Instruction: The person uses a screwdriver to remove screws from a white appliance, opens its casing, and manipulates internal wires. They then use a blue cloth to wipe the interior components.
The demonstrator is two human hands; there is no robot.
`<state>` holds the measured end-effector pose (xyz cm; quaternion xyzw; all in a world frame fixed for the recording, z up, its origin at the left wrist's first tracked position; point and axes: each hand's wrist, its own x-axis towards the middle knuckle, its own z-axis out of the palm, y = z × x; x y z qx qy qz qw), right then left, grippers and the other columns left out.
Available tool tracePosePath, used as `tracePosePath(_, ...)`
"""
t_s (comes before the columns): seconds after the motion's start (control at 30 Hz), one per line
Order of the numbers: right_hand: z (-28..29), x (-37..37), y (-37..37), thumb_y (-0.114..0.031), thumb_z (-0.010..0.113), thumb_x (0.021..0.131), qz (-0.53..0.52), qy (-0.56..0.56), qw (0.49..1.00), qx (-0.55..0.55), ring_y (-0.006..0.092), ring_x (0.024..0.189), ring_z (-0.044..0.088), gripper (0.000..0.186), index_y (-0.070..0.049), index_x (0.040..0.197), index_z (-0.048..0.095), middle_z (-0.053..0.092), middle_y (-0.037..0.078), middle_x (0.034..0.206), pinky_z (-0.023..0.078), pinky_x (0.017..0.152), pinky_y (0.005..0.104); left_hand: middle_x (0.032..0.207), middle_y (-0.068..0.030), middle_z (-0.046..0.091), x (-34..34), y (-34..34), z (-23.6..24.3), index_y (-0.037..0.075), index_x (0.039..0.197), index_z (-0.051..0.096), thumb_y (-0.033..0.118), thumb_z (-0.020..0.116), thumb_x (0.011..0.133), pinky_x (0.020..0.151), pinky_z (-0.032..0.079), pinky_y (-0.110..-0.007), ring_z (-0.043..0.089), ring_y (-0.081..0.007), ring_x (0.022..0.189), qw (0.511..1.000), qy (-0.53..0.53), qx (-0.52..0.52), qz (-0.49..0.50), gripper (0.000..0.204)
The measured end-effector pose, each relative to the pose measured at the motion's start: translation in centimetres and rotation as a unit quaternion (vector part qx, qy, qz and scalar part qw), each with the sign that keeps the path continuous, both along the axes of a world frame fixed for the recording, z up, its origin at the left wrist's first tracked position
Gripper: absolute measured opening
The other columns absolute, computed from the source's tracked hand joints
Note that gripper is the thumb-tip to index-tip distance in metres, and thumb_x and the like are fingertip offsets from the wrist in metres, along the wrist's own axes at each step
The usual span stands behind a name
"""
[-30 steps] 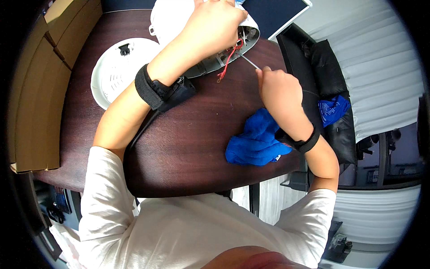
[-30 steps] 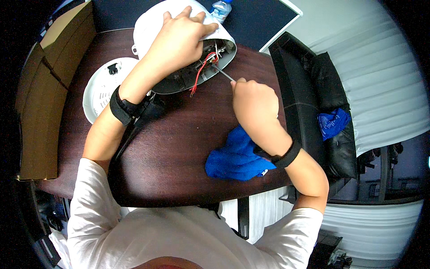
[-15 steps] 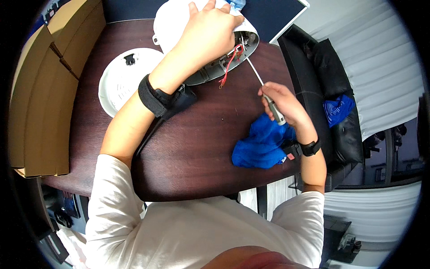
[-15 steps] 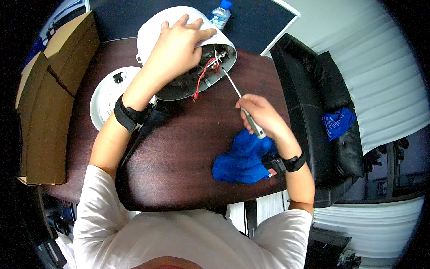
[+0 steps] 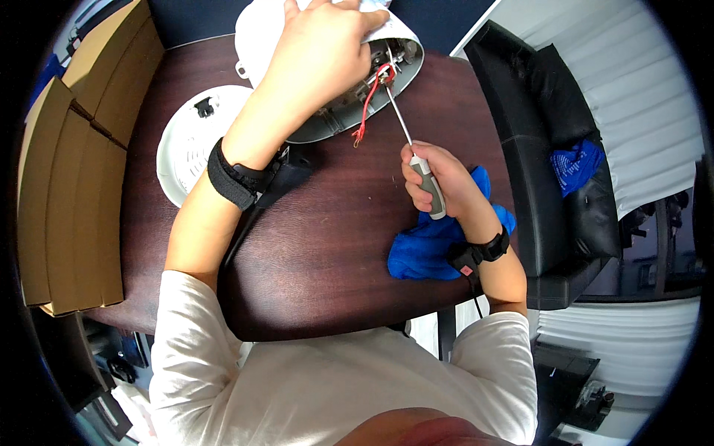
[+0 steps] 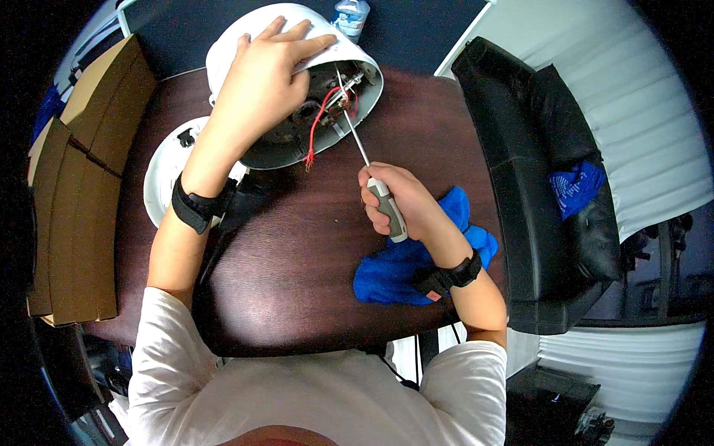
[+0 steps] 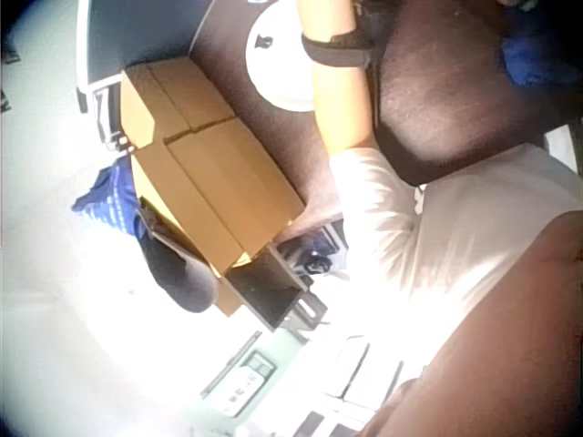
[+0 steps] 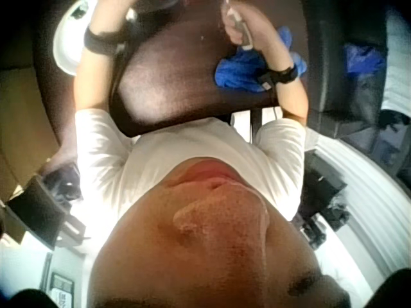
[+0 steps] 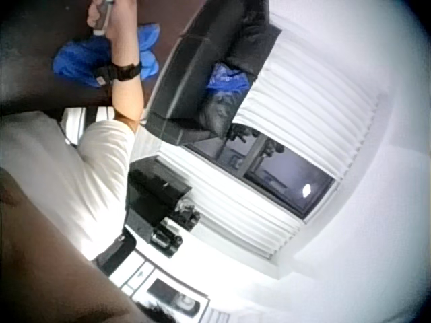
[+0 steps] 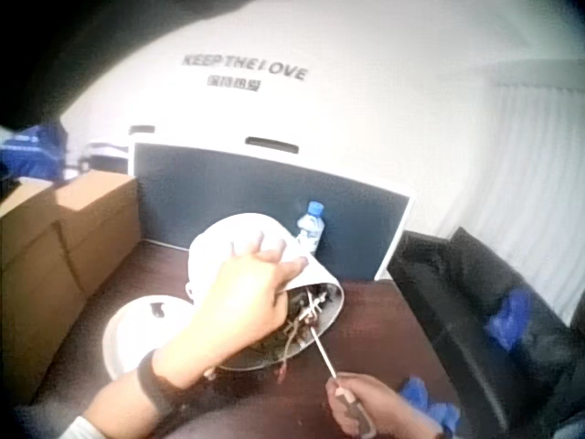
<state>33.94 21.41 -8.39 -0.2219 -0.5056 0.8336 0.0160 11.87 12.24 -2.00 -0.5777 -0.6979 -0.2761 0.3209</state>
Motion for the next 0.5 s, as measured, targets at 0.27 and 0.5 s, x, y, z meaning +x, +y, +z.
tracePosePath(0.27, -0.3, -0.2, 0.7, -0.027, 0.039, 0.097, 0.013, 0.001, 1.000, 0.024, 0.0093, 0.041, 0.044, 0.024, -0.007, 0.088, 0.049, 0.047, 0.002, 0.062, 0.036, 0.034, 0.0236, 0.114, -0.0236, 0.058, 0.9, -0.3, 1.0, 0.007, 0.107, 0.065, 0.004, 0.054, 0.069, 0.097, 0.033, -0.061, 0.047, -0.0458, 0.115, 0.995, -0.087, 0.002, -0.044, 0.040)
tracePosePath(0.5, 0.0, -0.5, 1.1, -0.030, 0.039, 0.097, 0.014, -0.030, 0.996, 0.082, 0.0092, 0.038, 0.044, 0.028, -0.007, 0.084, 0.049, 0.046, 0.000, 0.058, 0.036, 0.032, 0.0239, 0.119, -0.0241, 0.056, 1.0, -0.5, 1.1, 0.007, 0.111, 0.064, -0.002, 0.050, 0.067, 0.100, 0.031, -0.059, 0.045, -0.0472, 0.118, 0.995, -0.096, -0.020, -0.035, 0.047)
